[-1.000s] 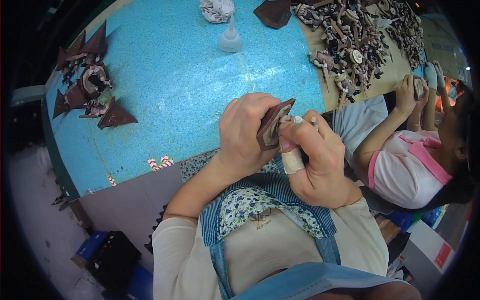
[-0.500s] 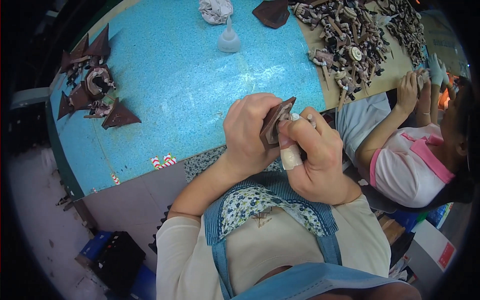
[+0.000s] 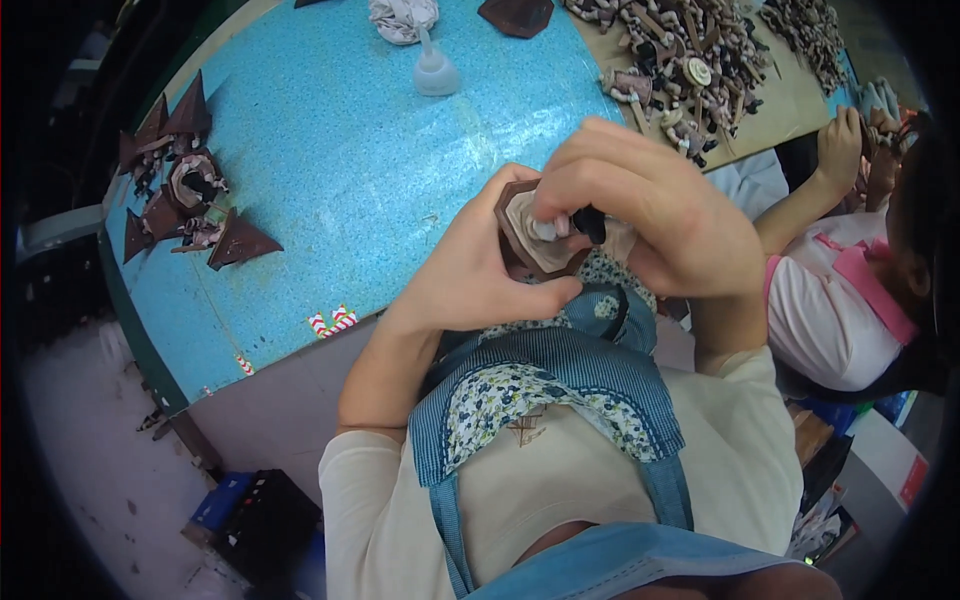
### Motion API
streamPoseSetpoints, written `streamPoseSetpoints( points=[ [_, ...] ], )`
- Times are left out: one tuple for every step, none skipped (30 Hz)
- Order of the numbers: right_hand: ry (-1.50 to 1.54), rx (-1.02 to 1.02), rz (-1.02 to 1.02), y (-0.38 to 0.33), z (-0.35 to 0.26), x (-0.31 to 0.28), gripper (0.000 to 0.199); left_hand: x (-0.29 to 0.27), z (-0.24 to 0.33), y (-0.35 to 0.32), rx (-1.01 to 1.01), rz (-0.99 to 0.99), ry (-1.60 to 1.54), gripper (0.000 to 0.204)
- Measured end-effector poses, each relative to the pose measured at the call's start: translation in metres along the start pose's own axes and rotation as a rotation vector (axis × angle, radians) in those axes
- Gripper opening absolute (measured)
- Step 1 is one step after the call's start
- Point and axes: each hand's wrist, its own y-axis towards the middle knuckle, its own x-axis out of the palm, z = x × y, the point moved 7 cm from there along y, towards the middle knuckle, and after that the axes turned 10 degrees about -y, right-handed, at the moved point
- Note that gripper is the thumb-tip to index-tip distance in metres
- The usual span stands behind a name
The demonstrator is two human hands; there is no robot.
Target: The person assembles small plastic figurine parts into a plastic base by hand, applying glue from a bottle to secure them.
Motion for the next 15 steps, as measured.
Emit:
streamPoseSetpoints(
  points=[
    [0.004,0.006,0.008,0.001,0.004,0.001,0.047,0.004,-0.007,0.0,-0.117,-0.105,-0.189,0.061],
    [0.07,-0.06,0.005,0.002,0.002,0.003,0.045,0.005,-0.012,-0.002,-0.141,-0.129,-0.302,0.064],
    [0.133,-0.126,0.002,0.003,0.002,0.004,0.043,0.004,-0.012,-0.001,-0.148,-0.135,-0.299,0.064],
    [0.156,-0.148,0.002,0.002,0.004,0.006,0.041,0.006,-0.012,0.0,-0.185,-0.158,-0.378,0.066],
    [0.155,-0.144,0.009,0.001,0.008,0.007,0.041,0.008,-0.013,0.001,-0.222,-0.18,-0.456,0.068],
    [0.183,-0.179,0.018,0.0,0.007,0.009,0.042,0.008,-0.014,-0.001,-0.227,-0.177,-0.452,0.068],
    [0.21,-0.216,0.026,-0.001,0.006,0.011,0.043,0.007,-0.02,-0.003,-0.267,-0.184,-0.475,0.073],
    [0.214,-0.221,0.031,-0.001,0.007,0.012,0.043,0.006,-0.025,-0.006,-0.305,-0.188,-0.498,0.08],
    [0.243,-0.25,0.009,0.0,0.008,0.015,0.042,0.0,-0.03,-0.008,-0.301,-0.18,-0.49,0.08],
    [0.273,-0.284,-0.014,0.002,0.007,0.017,0.041,0.002,-0.033,-0.012,-0.336,-0.295,-0.594,0.075],
    [0.276,-0.303,-0.013,0.003,0.003,0.019,0.041,0.004,-0.032,-0.018,-0.366,-0.407,-0.695,0.07],
    [0.295,-0.257,0.055,0.006,0.007,0.018,0.04,0.002,-0.026,-0.017,-0.354,-0.399,-0.678,0.07],
    [0.317,-0.211,0.124,0.008,0.01,0.014,0.039,-0.005,-0.019,-0.018,-0.332,-0.231,-0.657,0.069],
    [0.414,-0.112,0.119,0.009,0.02,0.009,0.051,-0.015,-0.012,-0.021,-0.304,-0.062,-0.633,0.068],
    [0.403,-0.127,0.129,0.011,0.024,0.012,0.051,-0.027,0.0,-0.024,-0.247,0.018,-0.604,0.081]
  ],
)
